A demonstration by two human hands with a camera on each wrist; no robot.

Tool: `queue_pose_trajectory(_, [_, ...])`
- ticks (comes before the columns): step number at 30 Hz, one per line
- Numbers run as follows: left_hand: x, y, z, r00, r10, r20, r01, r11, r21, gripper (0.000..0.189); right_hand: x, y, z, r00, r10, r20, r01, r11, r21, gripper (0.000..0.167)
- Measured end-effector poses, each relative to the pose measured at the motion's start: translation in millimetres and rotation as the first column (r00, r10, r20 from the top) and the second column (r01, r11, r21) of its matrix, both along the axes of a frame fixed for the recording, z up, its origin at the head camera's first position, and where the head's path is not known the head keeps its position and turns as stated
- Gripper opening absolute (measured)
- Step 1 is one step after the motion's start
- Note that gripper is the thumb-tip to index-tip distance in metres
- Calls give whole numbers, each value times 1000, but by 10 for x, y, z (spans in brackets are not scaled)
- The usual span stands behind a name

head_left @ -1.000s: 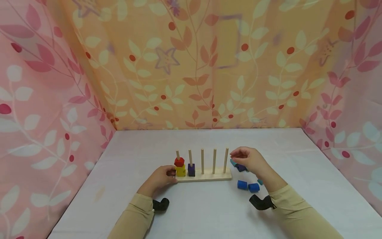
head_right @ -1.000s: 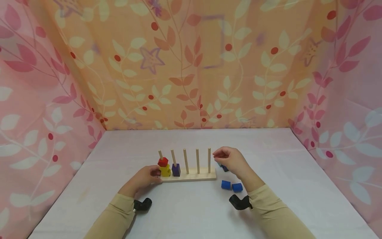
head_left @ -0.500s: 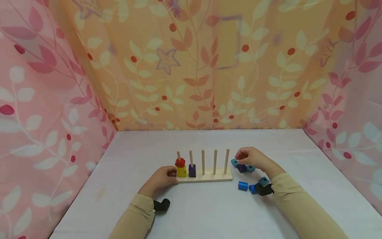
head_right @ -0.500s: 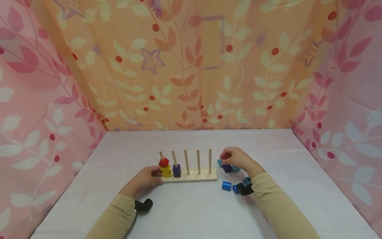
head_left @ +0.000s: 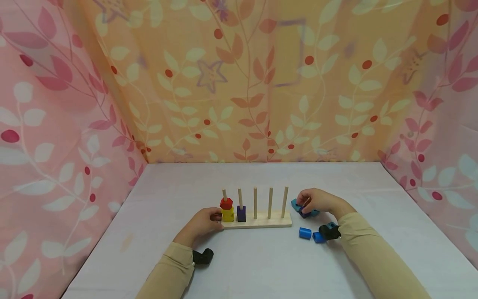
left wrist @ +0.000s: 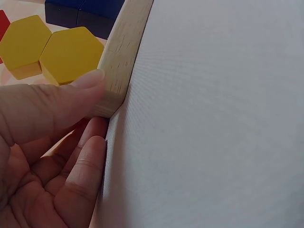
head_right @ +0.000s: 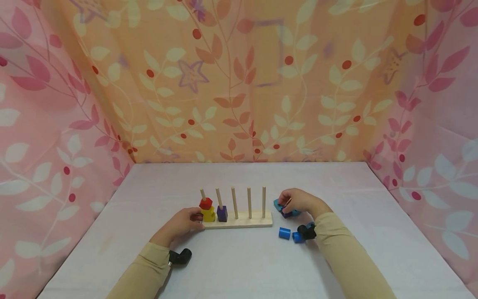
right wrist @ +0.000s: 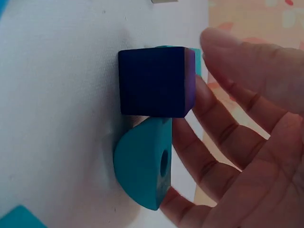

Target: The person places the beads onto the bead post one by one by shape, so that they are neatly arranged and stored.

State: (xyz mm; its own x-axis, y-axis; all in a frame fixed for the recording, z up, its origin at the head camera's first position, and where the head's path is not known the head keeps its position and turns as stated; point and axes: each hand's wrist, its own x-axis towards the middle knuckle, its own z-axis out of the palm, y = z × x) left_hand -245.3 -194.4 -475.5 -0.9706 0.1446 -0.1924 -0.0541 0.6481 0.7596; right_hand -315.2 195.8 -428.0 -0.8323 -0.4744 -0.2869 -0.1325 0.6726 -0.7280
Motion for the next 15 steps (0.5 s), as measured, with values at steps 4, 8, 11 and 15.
queue_pose_trajectory(4, [1, 4, -2, 1000, 5, 4, -5, 1000, 0, 52, 5, 12, 4, 1000, 28, -2, -28, 999, 43, 24])
queue_pose_trajectory(8, [-1, 14, 1, 1000, 8, 9, -8, 1000, 2, 52, 0, 37, -11, 998, 58, -6, -57, 995, 76, 26])
queue_pose_trajectory(11, [-6, 15, 1, 1000, 3, 7, -3, 1000, 8, 51, -4, 56, -38, 997, 72, -8, -71, 993, 93, 27])
queue_pose_trajectory(15, [-12, 8, -4, 1000, -3, 7, 3, 1000, 14, 49, -9, 76, -62, 997, 65, -42, -60, 992, 108, 26])
